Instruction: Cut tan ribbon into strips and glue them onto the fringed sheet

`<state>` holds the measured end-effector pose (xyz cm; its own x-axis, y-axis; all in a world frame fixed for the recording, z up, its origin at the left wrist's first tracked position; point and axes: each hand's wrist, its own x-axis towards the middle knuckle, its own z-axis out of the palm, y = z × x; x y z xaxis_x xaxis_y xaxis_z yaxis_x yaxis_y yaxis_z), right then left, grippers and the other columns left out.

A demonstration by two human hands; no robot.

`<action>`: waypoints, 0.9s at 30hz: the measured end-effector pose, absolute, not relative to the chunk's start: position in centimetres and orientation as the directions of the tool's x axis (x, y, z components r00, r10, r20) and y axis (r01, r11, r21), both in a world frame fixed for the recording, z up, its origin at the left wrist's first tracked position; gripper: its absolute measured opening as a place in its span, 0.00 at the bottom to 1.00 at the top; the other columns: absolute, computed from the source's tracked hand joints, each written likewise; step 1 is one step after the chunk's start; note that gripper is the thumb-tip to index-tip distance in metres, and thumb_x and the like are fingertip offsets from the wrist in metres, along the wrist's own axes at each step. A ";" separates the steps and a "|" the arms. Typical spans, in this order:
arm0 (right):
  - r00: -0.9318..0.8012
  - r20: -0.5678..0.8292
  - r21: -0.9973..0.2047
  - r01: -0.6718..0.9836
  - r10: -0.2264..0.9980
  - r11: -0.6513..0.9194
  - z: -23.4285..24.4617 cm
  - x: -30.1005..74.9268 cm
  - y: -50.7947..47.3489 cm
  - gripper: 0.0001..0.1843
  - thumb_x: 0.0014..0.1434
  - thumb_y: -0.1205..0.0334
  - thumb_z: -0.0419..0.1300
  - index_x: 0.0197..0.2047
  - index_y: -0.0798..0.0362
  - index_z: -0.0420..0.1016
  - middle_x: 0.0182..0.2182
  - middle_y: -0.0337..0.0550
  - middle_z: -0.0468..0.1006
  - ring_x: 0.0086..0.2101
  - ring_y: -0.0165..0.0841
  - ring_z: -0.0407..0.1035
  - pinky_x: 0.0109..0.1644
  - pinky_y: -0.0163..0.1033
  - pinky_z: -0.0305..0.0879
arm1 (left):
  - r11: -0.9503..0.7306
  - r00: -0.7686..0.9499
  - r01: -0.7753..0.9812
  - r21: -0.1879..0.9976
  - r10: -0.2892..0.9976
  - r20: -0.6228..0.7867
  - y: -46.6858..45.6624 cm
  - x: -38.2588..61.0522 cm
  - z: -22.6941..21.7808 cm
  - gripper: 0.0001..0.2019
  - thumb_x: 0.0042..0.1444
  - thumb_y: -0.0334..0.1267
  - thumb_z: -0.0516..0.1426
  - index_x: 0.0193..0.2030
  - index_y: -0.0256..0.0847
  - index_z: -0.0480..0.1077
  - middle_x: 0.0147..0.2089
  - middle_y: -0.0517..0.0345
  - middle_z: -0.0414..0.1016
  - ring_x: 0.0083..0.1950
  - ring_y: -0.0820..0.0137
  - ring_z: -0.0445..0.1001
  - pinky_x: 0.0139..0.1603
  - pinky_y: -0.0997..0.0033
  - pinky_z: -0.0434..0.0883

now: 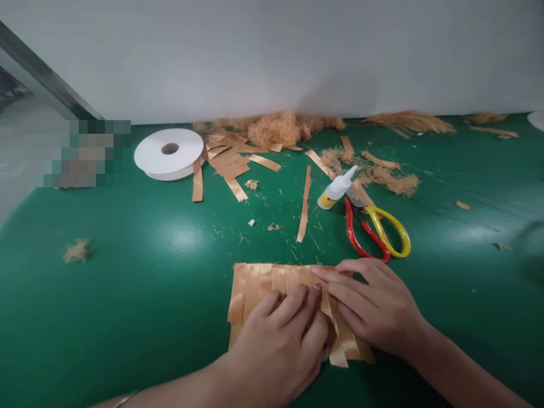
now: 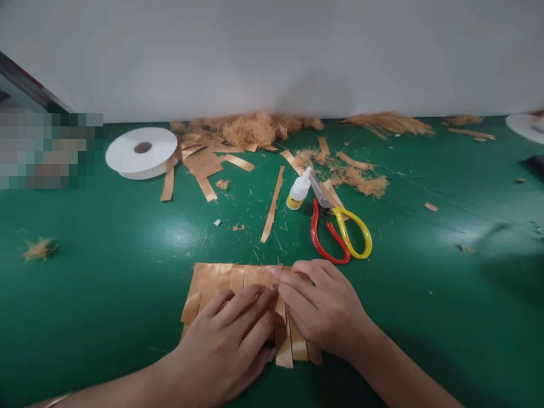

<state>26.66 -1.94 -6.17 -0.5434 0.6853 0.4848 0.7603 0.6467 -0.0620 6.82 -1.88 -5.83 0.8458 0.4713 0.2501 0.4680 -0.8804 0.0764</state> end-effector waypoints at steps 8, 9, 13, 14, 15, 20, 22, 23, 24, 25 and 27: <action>-0.540 0.500 -0.093 0.744 0.677 0.662 -6.0 26.3 -1.6 0.13 0.56 0.75 0.51 0.32 0.57 0.76 0.36 0.47 0.79 0.36 0.35 0.65 0.38 0.41 0.62 | -0.877 0.842 0.476 0.070 0.477 0.254 -1.8 6.8 -5.8 0.15 0.63 0.42 0.45 0.46 0.37 0.68 0.56 0.51 0.68 0.53 0.61 0.63 0.44 0.62 0.59; -0.541 0.506 -0.087 0.743 0.672 0.663 -6.0 26.2 -1.6 0.13 0.55 0.76 0.51 0.33 0.57 0.76 0.36 0.47 0.79 0.36 0.35 0.65 0.38 0.41 0.63 | -0.876 0.841 0.477 0.070 0.478 0.252 -1.8 6.8 -5.8 0.15 0.63 0.41 0.45 0.46 0.37 0.68 0.56 0.51 0.68 0.53 0.61 0.63 0.44 0.62 0.59; -0.544 0.531 -0.051 0.745 0.649 0.665 -5.9 26.2 -1.7 0.15 0.55 0.76 0.50 0.37 0.58 0.76 0.35 0.47 0.79 0.35 0.35 0.65 0.37 0.41 0.63 | -0.877 0.841 0.474 0.085 0.479 0.250 -1.9 6.7 -5.7 0.15 0.63 0.42 0.45 0.47 0.37 0.67 0.56 0.52 0.67 0.54 0.61 0.63 0.45 0.61 0.60; -0.547 0.533 -0.044 0.743 0.645 0.668 -5.9 26.2 -1.7 0.15 0.55 0.75 0.50 0.38 0.58 0.76 0.35 0.47 0.79 0.35 0.35 0.65 0.37 0.41 0.63 | -0.875 0.840 0.475 0.094 0.483 0.249 -1.9 6.6 -5.7 0.15 0.63 0.41 0.45 0.47 0.37 0.67 0.56 0.52 0.67 0.53 0.61 0.63 0.45 0.61 0.60; -0.550 0.536 -0.040 0.741 0.641 0.670 -5.9 26.2 -1.7 0.15 0.55 0.75 0.50 0.38 0.59 0.76 0.35 0.47 0.78 0.35 0.35 0.65 0.37 0.41 0.64 | -0.873 0.837 0.477 0.104 0.487 0.249 -1.9 6.6 -5.7 0.14 0.63 0.41 0.45 0.47 0.37 0.67 0.56 0.52 0.68 0.53 0.61 0.64 0.45 0.61 0.60; -0.558 0.561 -0.024 0.727 0.611 0.687 -6.0 26.2 -1.8 0.12 0.55 0.76 0.52 0.37 0.61 0.76 0.36 0.49 0.78 0.36 0.36 0.64 0.38 0.42 0.63 | -0.850 0.812 0.511 0.127 0.526 0.253 -1.6 6.4 -5.6 0.16 0.63 0.40 0.45 0.50 0.35 0.65 0.55 0.50 0.68 0.54 0.60 0.63 0.46 0.61 0.62; -0.557 0.573 -0.020 0.724 0.601 0.690 -6.0 26.2 -1.8 0.12 0.55 0.76 0.52 0.36 0.61 0.76 0.35 0.49 0.78 0.36 0.36 0.64 0.37 0.41 0.63 | -0.841 0.805 0.527 0.125 0.541 0.244 -1.5 6.4 -5.6 0.16 0.63 0.40 0.45 0.51 0.34 0.65 0.57 0.50 0.66 0.55 0.59 0.63 0.46 0.60 0.62; -0.556 0.579 -0.017 0.723 0.596 0.691 -6.0 26.2 -1.8 0.11 0.55 0.76 0.52 0.36 0.61 0.76 0.35 0.49 0.78 0.35 0.36 0.64 0.36 0.41 0.62 | -0.837 0.803 0.533 0.125 0.547 0.238 -1.5 6.3 -5.6 0.16 0.63 0.40 0.45 0.51 0.34 0.64 0.58 0.50 0.65 0.55 0.59 0.62 0.47 0.60 0.62; -0.554 0.585 -0.016 0.722 0.593 0.691 -6.0 26.2 -1.9 0.11 0.55 0.76 0.52 0.36 0.62 0.76 0.35 0.49 0.78 0.35 0.36 0.64 0.36 0.41 0.62 | -0.833 0.801 0.539 0.126 0.553 0.230 -1.5 6.3 -5.6 0.16 0.62 0.41 0.45 0.51 0.34 0.64 0.59 0.49 0.64 0.56 0.58 0.62 0.47 0.59 0.62; -0.552 0.588 -0.015 0.723 0.591 0.691 -6.0 26.2 -1.9 0.11 0.56 0.76 0.52 0.36 0.62 0.76 0.35 0.49 0.78 0.35 0.36 0.64 0.36 0.41 0.62 | -0.829 0.799 0.545 0.128 0.559 0.223 -1.5 6.3 -5.6 0.17 0.62 0.41 0.45 0.52 0.34 0.64 0.60 0.49 0.63 0.56 0.58 0.61 0.48 0.59 0.62; -0.550 0.592 -0.012 0.725 0.589 0.689 -6.0 26.2 -2.0 0.12 0.56 0.75 0.51 0.36 0.61 0.76 0.34 0.49 0.77 0.35 0.35 0.64 0.35 0.41 0.62 | -0.824 0.794 0.552 0.127 0.566 0.221 -1.6 6.3 -5.6 0.18 0.62 0.42 0.45 0.52 0.33 0.63 0.59 0.48 0.64 0.57 0.57 0.60 0.49 0.58 0.62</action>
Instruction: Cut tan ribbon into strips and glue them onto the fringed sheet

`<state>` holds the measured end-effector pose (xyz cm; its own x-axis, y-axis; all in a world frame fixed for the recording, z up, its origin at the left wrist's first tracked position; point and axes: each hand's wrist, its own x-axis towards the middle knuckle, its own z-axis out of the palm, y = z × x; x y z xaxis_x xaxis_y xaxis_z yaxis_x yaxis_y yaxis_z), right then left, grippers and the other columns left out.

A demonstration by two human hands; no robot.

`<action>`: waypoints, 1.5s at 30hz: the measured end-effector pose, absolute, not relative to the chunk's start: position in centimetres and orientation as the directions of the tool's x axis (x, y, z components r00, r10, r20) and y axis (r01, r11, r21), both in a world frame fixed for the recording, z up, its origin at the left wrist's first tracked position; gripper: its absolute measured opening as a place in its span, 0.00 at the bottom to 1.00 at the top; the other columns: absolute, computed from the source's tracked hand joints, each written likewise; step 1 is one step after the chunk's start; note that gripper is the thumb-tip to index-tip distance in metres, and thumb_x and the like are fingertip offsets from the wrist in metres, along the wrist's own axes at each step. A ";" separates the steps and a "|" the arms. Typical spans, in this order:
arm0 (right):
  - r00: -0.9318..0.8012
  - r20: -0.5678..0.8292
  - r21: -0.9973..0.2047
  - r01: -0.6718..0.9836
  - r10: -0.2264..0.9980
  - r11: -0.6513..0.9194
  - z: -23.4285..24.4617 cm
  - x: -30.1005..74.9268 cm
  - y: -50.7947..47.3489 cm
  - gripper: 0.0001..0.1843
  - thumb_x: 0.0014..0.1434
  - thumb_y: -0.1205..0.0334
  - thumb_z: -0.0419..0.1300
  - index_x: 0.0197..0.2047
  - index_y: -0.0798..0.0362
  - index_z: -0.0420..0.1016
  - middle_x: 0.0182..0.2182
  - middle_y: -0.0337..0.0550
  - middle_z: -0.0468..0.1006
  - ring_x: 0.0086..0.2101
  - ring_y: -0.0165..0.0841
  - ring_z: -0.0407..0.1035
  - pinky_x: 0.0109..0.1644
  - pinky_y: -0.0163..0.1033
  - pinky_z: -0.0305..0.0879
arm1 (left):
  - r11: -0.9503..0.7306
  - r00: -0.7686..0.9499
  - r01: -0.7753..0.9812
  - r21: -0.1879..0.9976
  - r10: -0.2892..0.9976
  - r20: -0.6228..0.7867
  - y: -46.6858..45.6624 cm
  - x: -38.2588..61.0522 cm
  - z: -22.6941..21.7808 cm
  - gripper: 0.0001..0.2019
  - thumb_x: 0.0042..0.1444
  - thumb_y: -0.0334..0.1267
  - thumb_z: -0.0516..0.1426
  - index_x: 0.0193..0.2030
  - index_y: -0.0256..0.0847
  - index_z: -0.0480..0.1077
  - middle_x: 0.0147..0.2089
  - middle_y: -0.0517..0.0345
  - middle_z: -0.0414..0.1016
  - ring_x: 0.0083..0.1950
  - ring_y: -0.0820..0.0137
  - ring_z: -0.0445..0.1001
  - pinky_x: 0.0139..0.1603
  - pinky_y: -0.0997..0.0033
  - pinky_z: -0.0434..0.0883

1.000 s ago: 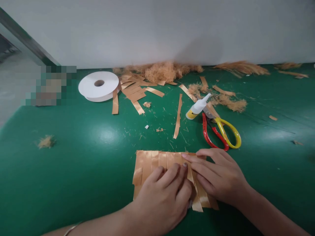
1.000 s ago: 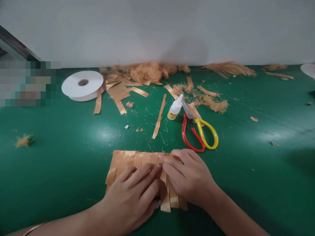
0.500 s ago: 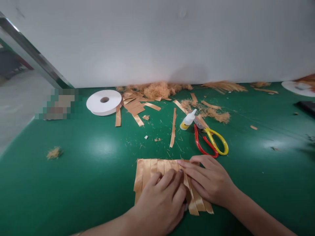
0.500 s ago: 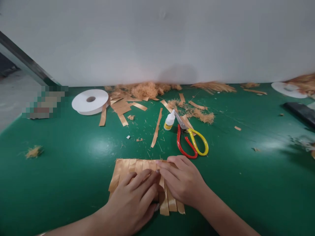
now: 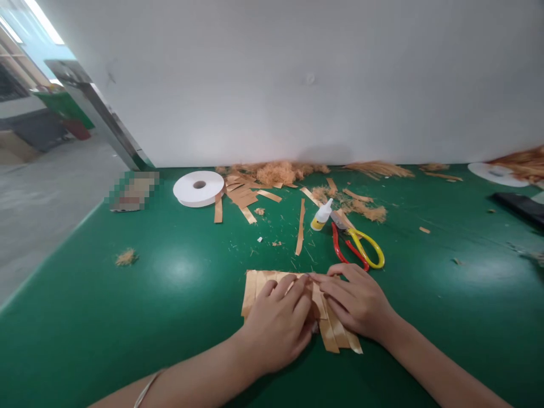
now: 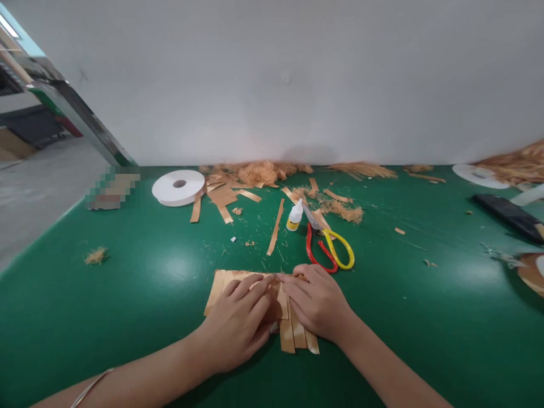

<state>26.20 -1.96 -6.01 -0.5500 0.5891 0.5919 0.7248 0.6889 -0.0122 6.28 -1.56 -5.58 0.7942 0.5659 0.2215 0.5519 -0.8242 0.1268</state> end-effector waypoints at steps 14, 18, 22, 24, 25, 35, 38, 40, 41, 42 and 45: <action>-0.467 0.645 -0.070 0.752 0.605 0.655 -6.5 26.8 -1.8 0.14 0.55 0.76 0.51 0.38 0.58 0.75 0.31 0.47 0.76 0.33 0.34 0.64 0.35 0.40 0.64 | -0.832 0.799 0.552 0.059 0.548 0.245 -1.8 6.4 -5.5 0.16 0.62 0.42 0.45 0.49 0.34 0.65 0.57 0.48 0.65 0.57 0.58 0.61 0.48 0.57 0.62; -0.396 0.640 -0.161 0.769 0.658 0.619 -7.0 27.3 -1.6 0.12 0.54 0.77 0.52 0.36 0.57 0.74 0.32 0.46 0.77 0.33 0.34 0.64 0.35 0.40 0.65 | -0.832 0.803 0.550 0.072 0.551 0.229 -1.8 6.4 -5.4 0.16 0.62 0.42 0.45 0.48 0.34 0.65 0.57 0.49 0.65 0.56 0.59 0.61 0.48 0.58 0.62; -0.384 0.636 -0.192 0.761 0.669 0.619 -7.0 27.3 -1.5 0.11 0.54 0.78 0.52 0.34 0.56 0.73 0.33 0.45 0.77 0.33 0.33 0.63 0.36 0.39 0.66 | -0.827 0.802 0.557 0.077 0.560 0.208 -1.8 6.4 -5.4 0.15 0.61 0.42 0.46 0.48 0.34 0.65 0.57 0.49 0.65 0.57 0.58 0.61 0.48 0.58 0.62; -0.394 0.631 -0.191 0.756 0.668 0.626 -6.9 27.3 -1.5 0.11 0.54 0.78 0.52 0.33 0.56 0.73 0.33 0.44 0.78 0.33 0.33 0.63 0.36 0.39 0.66 | -0.824 0.799 0.562 0.078 0.564 0.209 -1.8 6.4 -5.4 0.15 0.61 0.42 0.46 0.47 0.34 0.65 0.58 0.49 0.65 0.57 0.58 0.60 0.49 0.57 0.62; -0.397 0.628 -0.191 0.755 0.669 0.627 -6.9 27.3 -1.5 0.11 0.54 0.78 0.52 0.33 0.56 0.73 0.33 0.44 0.78 0.33 0.33 0.63 0.35 0.39 0.66 | -0.824 0.798 0.562 0.078 0.564 0.212 -1.8 6.3 -5.4 0.15 0.61 0.42 0.46 0.47 0.34 0.65 0.58 0.49 0.64 0.57 0.58 0.60 0.49 0.57 0.62; -0.364 0.641 -0.212 0.762 0.676 0.611 -6.6 27.7 -1.2 0.12 0.54 0.77 0.51 0.31 0.54 0.73 0.29 0.43 0.77 0.31 0.33 0.64 0.34 0.39 0.65 | -0.841 0.819 0.535 0.087 0.541 0.190 -1.5 6.4 -5.2 0.22 0.61 0.50 0.46 0.52 0.36 0.63 0.62 0.51 0.61 0.59 0.58 0.58 0.51 0.56 0.59; -0.366 0.647 -0.203 0.763 0.669 0.614 -6.6 27.7 -1.1 0.11 0.54 0.77 0.52 0.31 0.56 0.72 0.29 0.44 0.77 0.31 0.32 0.63 0.34 0.38 0.65 | -0.855 0.834 0.512 0.086 0.519 0.186 -1.0 6.6 -5.3 0.25 0.60 0.54 0.44 0.53 0.36 0.62 0.63 0.51 0.60 0.61 0.59 0.56 0.53 0.56 0.58; -0.369 0.651 -0.201 0.759 0.664 0.619 -6.6 27.7 -1.1 0.10 0.54 0.78 0.52 0.30 0.56 0.72 0.29 0.44 0.77 0.31 0.32 0.62 0.34 0.38 0.65 | -0.861 0.842 0.501 0.084 0.508 0.180 -0.8 6.7 -5.3 0.26 0.60 0.56 0.43 0.51 0.36 0.63 0.63 0.51 0.60 0.61 0.59 0.56 0.54 0.55 0.57; -0.369 0.652 -0.203 0.757 0.662 0.621 -6.6 27.6 -1.0 0.10 0.53 0.78 0.52 0.30 0.57 0.71 0.29 0.44 0.77 0.32 0.32 0.62 0.34 0.38 0.65 | -0.863 0.845 0.498 0.083 0.504 0.178 -0.7 6.7 -5.4 0.26 0.60 0.56 0.42 0.51 0.36 0.64 0.62 0.51 0.61 0.61 0.59 0.56 0.54 0.55 0.57; -0.368 0.652 -0.206 0.756 0.663 0.622 -6.6 27.6 -1.0 0.10 0.54 0.78 0.52 0.30 0.57 0.71 0.29 0.44 0.77 0.32 0.32 0.62 0.34 0.38 0.65 | -0.864 0.846 0.496 0.083 0.503 0.175 -0.6 6.7 -5.4 0.27 0.60 0.57 0.42 0.50 0.35 0.64 0.62 0.51 0.61 0.61 0.59 0.56 0.54 0.55 0.57; -0.366 0.641 -0.219 0.755 0.674 0.618 -6.7 27.6 -1.0 0.10 0.54 0.78 0.52 0.30 0.56 0.71 0.28 0.44 0.76 0.32 0.32 0.62 0.34 0.38 0.65 | -0.866 0.849 0.493 0.082 0.499 0.171 -0.5 6.7 -5.5 0.27 0.60 0.58 0.41 0.49 0.35 0.65 0.62 0.51 0.61 0.61 0.58 0.56 0.53 0.55 0.58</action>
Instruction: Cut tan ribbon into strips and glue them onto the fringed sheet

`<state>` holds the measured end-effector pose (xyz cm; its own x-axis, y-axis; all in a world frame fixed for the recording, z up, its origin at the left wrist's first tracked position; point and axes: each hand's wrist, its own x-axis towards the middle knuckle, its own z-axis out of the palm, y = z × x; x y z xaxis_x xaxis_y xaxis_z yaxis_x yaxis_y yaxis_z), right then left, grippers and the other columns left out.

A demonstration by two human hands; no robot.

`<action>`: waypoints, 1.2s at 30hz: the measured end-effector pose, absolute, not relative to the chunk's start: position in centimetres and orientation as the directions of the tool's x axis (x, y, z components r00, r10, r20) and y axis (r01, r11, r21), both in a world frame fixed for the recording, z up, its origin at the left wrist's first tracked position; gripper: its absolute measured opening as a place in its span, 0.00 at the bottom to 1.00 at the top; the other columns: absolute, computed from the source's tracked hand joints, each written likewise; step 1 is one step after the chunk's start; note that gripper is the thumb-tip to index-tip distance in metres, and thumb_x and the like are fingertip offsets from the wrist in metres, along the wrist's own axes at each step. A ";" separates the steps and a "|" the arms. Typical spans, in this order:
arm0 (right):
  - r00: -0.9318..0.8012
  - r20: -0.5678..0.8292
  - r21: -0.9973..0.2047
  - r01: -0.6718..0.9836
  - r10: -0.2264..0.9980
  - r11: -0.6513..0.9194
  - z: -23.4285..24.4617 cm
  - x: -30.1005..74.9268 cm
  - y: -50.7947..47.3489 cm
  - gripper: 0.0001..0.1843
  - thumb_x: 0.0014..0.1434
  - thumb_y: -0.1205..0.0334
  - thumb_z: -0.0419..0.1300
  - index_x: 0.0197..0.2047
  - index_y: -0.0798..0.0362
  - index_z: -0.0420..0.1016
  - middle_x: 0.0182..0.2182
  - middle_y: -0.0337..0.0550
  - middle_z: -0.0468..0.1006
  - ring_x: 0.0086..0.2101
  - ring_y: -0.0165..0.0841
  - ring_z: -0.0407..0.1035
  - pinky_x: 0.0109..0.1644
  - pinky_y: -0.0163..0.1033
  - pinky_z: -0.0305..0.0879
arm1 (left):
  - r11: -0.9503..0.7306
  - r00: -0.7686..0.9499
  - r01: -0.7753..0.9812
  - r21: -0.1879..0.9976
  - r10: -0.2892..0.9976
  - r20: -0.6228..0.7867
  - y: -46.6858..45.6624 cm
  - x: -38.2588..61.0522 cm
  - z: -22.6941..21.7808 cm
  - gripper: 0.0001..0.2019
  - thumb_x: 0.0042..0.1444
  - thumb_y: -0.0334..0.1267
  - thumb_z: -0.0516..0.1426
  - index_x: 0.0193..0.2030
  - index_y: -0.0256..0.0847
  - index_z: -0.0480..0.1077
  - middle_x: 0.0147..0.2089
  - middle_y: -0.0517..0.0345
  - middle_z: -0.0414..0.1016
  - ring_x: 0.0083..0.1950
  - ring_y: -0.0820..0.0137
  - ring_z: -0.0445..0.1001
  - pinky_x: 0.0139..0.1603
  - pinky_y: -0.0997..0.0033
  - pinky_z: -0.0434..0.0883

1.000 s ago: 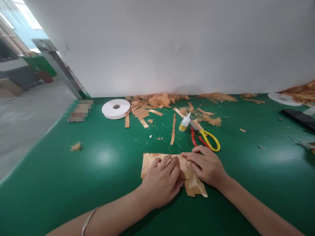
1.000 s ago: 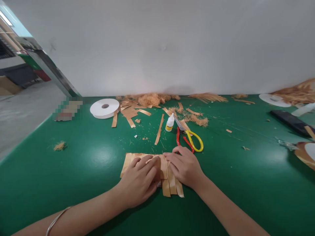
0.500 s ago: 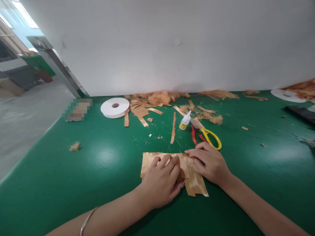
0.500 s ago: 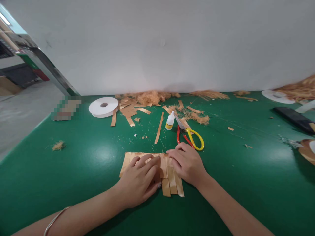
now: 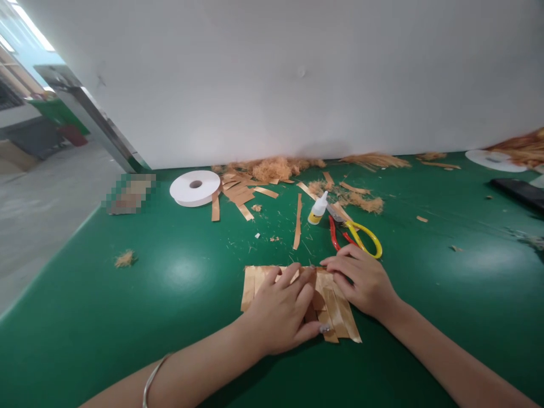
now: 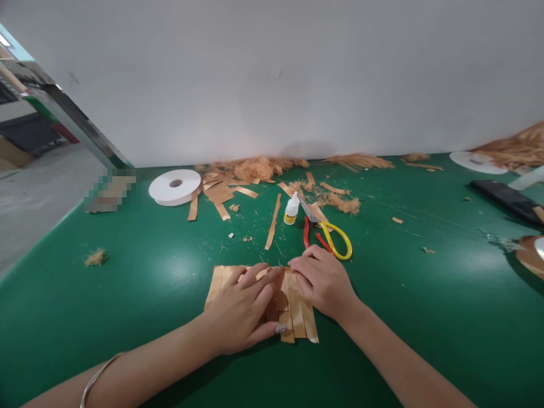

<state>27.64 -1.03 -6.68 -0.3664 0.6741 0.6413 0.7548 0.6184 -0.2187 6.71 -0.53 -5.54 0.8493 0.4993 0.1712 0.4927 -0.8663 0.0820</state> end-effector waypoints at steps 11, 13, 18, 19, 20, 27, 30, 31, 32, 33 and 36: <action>-0.370 0.601 -0.232 0.767 0.709 0.598 -6.6 27.8 -1.2 0.10 0.55 0.76 0.51 0.31 0.55 0.71 0.27 0.43 0.75 0.31 0.32 0.64 0.33 0.38 0.64 | -0.867 0.853 0.494 0.070 0.499 0.154 -0.5 6.8 -5.5 0.28 0.60 0.57 0.41 0.52 0.35 0.63 0.63 0.52 0.60 0.61 0.58 0.56 0.54 0.55 0.57; -0.368 0.596 -0.235 0.770 0.714 0.593 -6.6 27.9 -1.2 0.11 0.55 0.76 0.51 0.31 0.54 0.70 0.27 0.42 0.75 0.31 0.32 0.64 0.33 0.38 0.64 | -0.868 0.854 0.492 0.068 0.496 0.155 -0.5 6.8 -5.5 0.28 0.61 0.57 0.41 0.54 0.35 0.62 0.63 0.52 0.60 0.61 0.58 0.56 0.54 0.55 0.57; -0.360 0.589 -0.251 0.770 0.724 0.587 -6.6 27.8 -1.1 0.11 0.55 0.76 0.50 0.31 0.54 0.71 0.27 0.42 0.75 0.31 0.33 0.65 0.33 0.38 0.64 | -0.868 0.855 0.492 0.073 0.497 0.151 -0.6 6.8 -5.6 0.29 0.61 0.56 0.40 0.56 0.35 0.60 0.64 0.51 0.59 0.60 0.57 0.56 0.53 0.54 0.57; -0.358 0.589 -0.253 0.769 0.724 0.587 -6.6 27.8 -1.1 0.11 0.55 0.76 0.51 0.31 0.54 0.71 0.27 0.42 0.75 0.31 0.33 0.65 0.33 0.38 0.64 | -0.867 0.854 0.493 0.074 0.498 0.153 -0.6 6.8 -5.6 0.28 0.61 0.56 0.39 0.56 0.36 0.60 0.64 0.51 0.59 0.60 0.57 0.56 0.53 0.54 0.57; -0.359 0.588 -0.254 0.769 0.725 0.587 -6.6 27.8 -1.1 0.11 0.55 0.76 0.51 0.31 0.54 0.71 0.27 0.42 0.75 0.31 0.33 0.65 0.33 0.38 0.64 | -0.867 0.853 0.493 0.075 0.498 0.154 -0.6 6.8 -5.6 0.28 0.61 0.56 0.39 0.56 0.36 0.60 0.64 0.51 0.59 0.60 0.57 0.56 0.53 0.54 0.56; -0.360 0.573 -0.262 0.771 0.737 0.580 -6.7 27.8 -1.2 0.10 0.54 0.76 0.51 0.30 0.55 0.71 0.27 0.43 0.75 0.31 0.33 0.65 0.34 0.37 0.63 | -0.859 0.842 0.504 0.090 0.512 0.170 -0.6 6.8 -5.4 0.28 0.61 0.56 0.41 0.56 0.35 0.61 0.63 0.52 0.60 0.60 0.57 0.57 0.52 0.55 0.57; -0.353 0.570 -0.270 0.772 0.742 0.575 -6.7 27.8 -1.2 0.11 0.54 0.76 0.51 0.30 0.54 0.71 0.27 0.43 0.75 0.31 0.33 0.65 0.34 0.37 0.63 | -0.858 0.841 0.505 0.099 0.514 0.167 -0.6 6.8 -5.4 0.28 0.61 0.56 0.41 0.55 0.36 0.61 0.62 0.51 0.61 0.59 0.57 0.57 0.52 0.55 0.57; -0.352 0.569 -0.274 0.771 0.744 0.574 -6.7 27.8 -1.2 0.11 0.54 0.76 0.51 0.30 0.54 0.71 0.27 0.43 0.75 0.31 0.33 0.65 0.34 0.38 0.63 | -0.857 0.841 0.505 0.102 0.515 0.166 -0.6 6.8 -5.4 0.27 0.61 0.56 0.41 0.55 0.36 0.62 0.62 0.51 0.61 0.59 0.57 0.57 0.52 0.55 0.57; -0.352 0.566 -0.277 0.770 0.745 0.574 -6.7 27.8 -1.2 0.11 0.54 0.76 0.51 0.30 0.54 0.71 0.27 0.43 0.75 0.31 0.33 0.65 0.34 0.38 0.64 | -0.856 0.841 0.506 0.105 0.517 0.163 -0.7 6.8 -5.4 0.27 0.61 0.56 0.41 0.54 0.36 0.62 0.62 0.51 0.61 0.60 0.57 0.57 0.52 0.55 0.57; -0.353 0.563 -0.281 0.769 0.747 0.574 -6.7 27.8 -1.2 0.11 0.54 0.76 0.50 0.30 0.54 0.71 0.27 0.43 0.75 0.31 0.33 0.65 0.34 0.38 0.64 | -0.856 0.841 0.506 0.106 0.516 0.160 -0.7 6.7 -5.4 0.27 0.61 0.56 0.41 0.54 0.36 0.62 0.63 0.52 0.61 0.60 0.57 0.57 0.52 0.55 0.57; -0.345 0.561 -0.294 0.766 0.752 0.571 -6.7 27.8 -1.1 0.11 0.55 0.76 0.50 0.30 0.54 0.70 0.27 0.43 0.76 0.31 0.33 0.65 0.34 0.38 0.64 | -0.861 0.847 0.498 0.102 0.508 0.153 -0.8 6.6 -5.4 0.26 0.61 0.55 0.42 0.54 0.36 0.62 0.62 0.51 0.61 0.59 0.57 0.57 0.52 0.55 0.57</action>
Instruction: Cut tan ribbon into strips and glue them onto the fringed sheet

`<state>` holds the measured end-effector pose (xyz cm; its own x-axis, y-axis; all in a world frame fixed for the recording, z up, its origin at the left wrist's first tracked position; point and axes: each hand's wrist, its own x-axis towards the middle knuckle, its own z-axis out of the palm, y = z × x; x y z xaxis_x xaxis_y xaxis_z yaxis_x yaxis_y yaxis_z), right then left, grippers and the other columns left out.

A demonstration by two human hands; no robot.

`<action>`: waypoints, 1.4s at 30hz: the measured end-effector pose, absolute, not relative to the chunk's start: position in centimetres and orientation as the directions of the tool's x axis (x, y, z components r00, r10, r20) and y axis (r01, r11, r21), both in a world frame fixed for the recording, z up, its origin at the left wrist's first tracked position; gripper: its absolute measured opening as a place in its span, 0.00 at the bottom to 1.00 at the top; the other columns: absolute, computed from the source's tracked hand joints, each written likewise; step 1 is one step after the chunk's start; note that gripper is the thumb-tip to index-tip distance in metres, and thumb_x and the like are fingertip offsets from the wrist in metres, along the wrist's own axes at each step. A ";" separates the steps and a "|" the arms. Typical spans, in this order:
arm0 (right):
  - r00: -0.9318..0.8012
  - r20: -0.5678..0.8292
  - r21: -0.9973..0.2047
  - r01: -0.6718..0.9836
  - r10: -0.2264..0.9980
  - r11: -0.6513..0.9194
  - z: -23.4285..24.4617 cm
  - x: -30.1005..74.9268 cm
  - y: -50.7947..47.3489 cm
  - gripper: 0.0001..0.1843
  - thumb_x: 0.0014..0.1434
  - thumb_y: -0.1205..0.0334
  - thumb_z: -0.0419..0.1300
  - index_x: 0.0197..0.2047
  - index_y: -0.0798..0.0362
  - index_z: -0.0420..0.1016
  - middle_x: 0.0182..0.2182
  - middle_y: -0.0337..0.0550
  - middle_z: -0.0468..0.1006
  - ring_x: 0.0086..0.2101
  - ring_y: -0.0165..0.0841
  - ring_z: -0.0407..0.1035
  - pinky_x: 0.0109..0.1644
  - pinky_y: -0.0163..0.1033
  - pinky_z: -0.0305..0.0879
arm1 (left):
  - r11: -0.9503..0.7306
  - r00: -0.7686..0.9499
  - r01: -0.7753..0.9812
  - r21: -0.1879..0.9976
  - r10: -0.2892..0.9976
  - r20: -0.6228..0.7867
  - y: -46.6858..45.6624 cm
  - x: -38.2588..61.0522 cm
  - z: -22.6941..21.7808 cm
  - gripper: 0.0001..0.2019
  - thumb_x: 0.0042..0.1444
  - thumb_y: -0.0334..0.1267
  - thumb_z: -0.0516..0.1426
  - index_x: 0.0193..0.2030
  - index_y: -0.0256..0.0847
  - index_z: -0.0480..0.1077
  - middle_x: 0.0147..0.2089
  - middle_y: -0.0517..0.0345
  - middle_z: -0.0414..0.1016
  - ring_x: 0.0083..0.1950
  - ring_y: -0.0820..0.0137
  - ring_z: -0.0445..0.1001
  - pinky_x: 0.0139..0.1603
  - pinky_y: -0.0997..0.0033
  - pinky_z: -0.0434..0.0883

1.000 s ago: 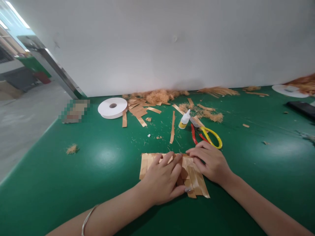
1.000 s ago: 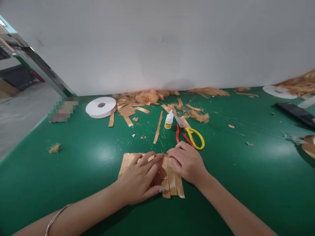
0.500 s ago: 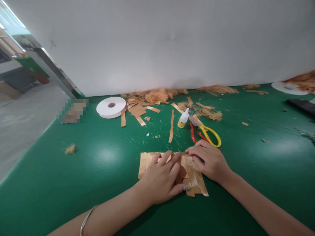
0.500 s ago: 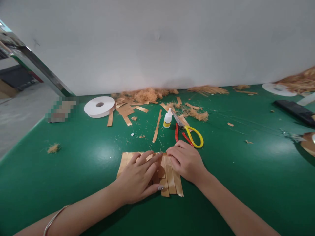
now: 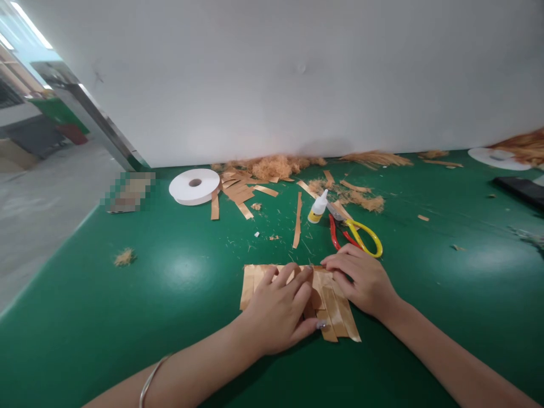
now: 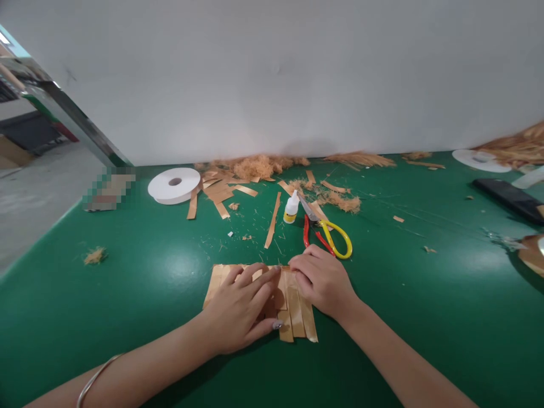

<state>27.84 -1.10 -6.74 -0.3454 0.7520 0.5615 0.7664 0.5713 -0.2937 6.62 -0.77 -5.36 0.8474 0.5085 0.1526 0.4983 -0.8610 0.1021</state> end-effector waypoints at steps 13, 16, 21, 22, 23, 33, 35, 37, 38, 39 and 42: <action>-0.337 0.032 -0.363 0.873 0.941 0.325 -0.8 23.1 3.9 0.09 0.56 0.67 0.51 0.37 0.50 0.71 0.29 0.40 0.75 0.31 0.31 0.67 0.30 0.34 0.57 | -0.910 0.841 0.409 0.067 0.404 0.360 -1.3 5.8 -5.4 0.11 0.61 0.41 0.47 0.37 0.37 0.66 0.45 0.54 0.73 0.48 0.62 0.67 0.41 0.62 0.60; -0.319 -0.163 -0.302 0.917 0.934 0.260 1.7 20.1 9.3 0.10 0.56 0.64 0.54 0.41 0.49 0.72 0.34 0.40 0.76 0.31 0.31 0.68 0.31 0.34 0.57 | -0.919 0.803 0.391 0.060 0.372 0.466 -1.4 5.5 -5.3 0.08 0.60 0.34 0.48 0.31 0.37 0.65 0.34 0.56 0.73 0.41 0.65 0.68 0.38 0.64 0.59; -0.171 -0.156 -0.217 0.967 0.973 0.135 1.7 17.2 18.5 0.15 0.60 0.60 0.55 0.47 0.61 0.70 0.44 0.52 0.72 0.43 0.38 0.67 0.45 0.44 0.64 | -0.918 0.780 0.393 0.046 0.360 0.511 -1.1 4.7 -5.3 0.08 0.57 0.35 0.50 0.27 0.37 0.63 0.27 0.57 0.69 0.34 0.67 0.65 0.34 0.66 0.57; -0.147 -0.179 -0.213 0.971 0.973 0.108 1.2 17.0 19.8 0.17 0.60 0.57 0.55 0.50 0.58 0.67 0.47 0.49 0.70 0.44 0.36 0.67 0.46 0.46 0.66 | -0.916 0.781 0.399 0.046 0.366 0.506 -1.1 4.6 -5.3 0.09 0.57 0.35 0.50 0.26 0.37 0.63 0.27 0.56 0.68 0.34 0.67 0.65 0.34 0.66 0.57; -0.128 -0.197 -0.216 0.973 0.972 0.085 0.6 16.9 20.8 0.18 0.61 0.57 0.55 0.51 0.58 0.66 0.48 0.49 0.69 0.44 0.36 0.67 0.46 0.47 0.66 | -0.913 0.782 0.405 0.048 0.374 0.498 -1.0 4.5 -5.4 0.09 0.56 0.35 0.50 0.26 0.37 0.63 0.27 0.56 0.68 0.35 0.67 0.65 0.34 0.66 0.57; -0.290 -0.074 -0.442 0.868 0.954 0.229 2.4 17.2 17.3 0.09 0.57 0.60 0.59 0.33 0.58 0.72 0.31 0.45 0.72 0.34 0.31 0.67 0.40 0.39 0.62 | -0.855 0.740 0.410 0.319 0.516 0.432 -0.3 4.3 -4.8 0.06 0.57 0.33 0.49 0.31 0.37 0.65 0.32 0.55 0.70 0.36 0.67 0.64 0.36 0.65 0.61; -0.369 0.004 -0.520 0.793 0.929 0.317 3.8 17.9 13.6 0.09 0.57 0.57 0.58 0.31 0.55 0.72 0.29 0.40 0.72 0.32 0.27 0.65 0.37 0.36 0.60 | -0.798 0.693 0.418 0.433 0.589 0.415 -0.2 4.2 -4.5 0.06 0.58 0.32 0.48 0.33 0.37 0.64 0.36 0.54 0.70 0.38 0.67 0.65 0.38 0.64 0.63; -0.476 0.049 -0.712 0.600 0.878 0.365 4.7 19.2 9.8 0.07 0.55 0.59 0.59 0.30 0.54 0.72 0.26 0.38 0.72 0.27 0.26 0.65 0.32 0.35 0.59 | -0.740 0.655 0.409 0.534 0.646 0.392 -0.4 4.2 -4.2 0.05 0.57 0.32 0.48 0.34 0.38 0.64 0.41 0.52 0.68 0.41 0.67 0.65 0.41 0.63 0.65; -0.501 0.017 -0.773 0.542 0.865 0.330 4.8 20.1 8.1 0.08 0.56 0.58 0.58 0.30 0.53 0.73 0.24 0.38 0.72 0.25 0.26 0.65 0.30 0.35 0.59 | -0.712 0.646 0.396 0.580 0.665 0.375 -0.5 4.2 -4.1 0.05 0.57 0.32 0.49 0.34 0.38 0.65 0.43 0.51 0.67 0.43 0.66 0.65 0.42 0.63 0.65; -0.511 -0.011 -0.824 0.492 0.860 0.281 4.7 21.1 6.6 0.08 0.55 0.58 0.58 0.30 0.53 0.73 0.24 0.38 0.73 0.24 0.27 0.66 0.29 0.34 0.60 | -0.684 0.644 0.380 0.623 0.679 0.353 -0.7 4.3 -3.9 0.04 0.56 0.32 0.50 0.34 0.38 0.65 0.45 0.50 0.65 0.45 0.66 0.65 0.43 0.63 0.66; -0.513 -0.143 -0.908 0.407 0.846 0.094 3.5 24.4 3.5 0.07 0.54 0.58 0.59 0.32 0.53 0.73 0.24 0.40 0.76 0.26 0.29 0.71 0.30 0.35 0.66 | -0.593 0.653 0.330 0.734 0.705 0.276 -1.7 4.9 -3.2 0.03 0.53 0.34 0.53 0.33 0.40 0.67 0.47 0.50 0.61 0.49 0.65 0.63 0.44 0.64 0.68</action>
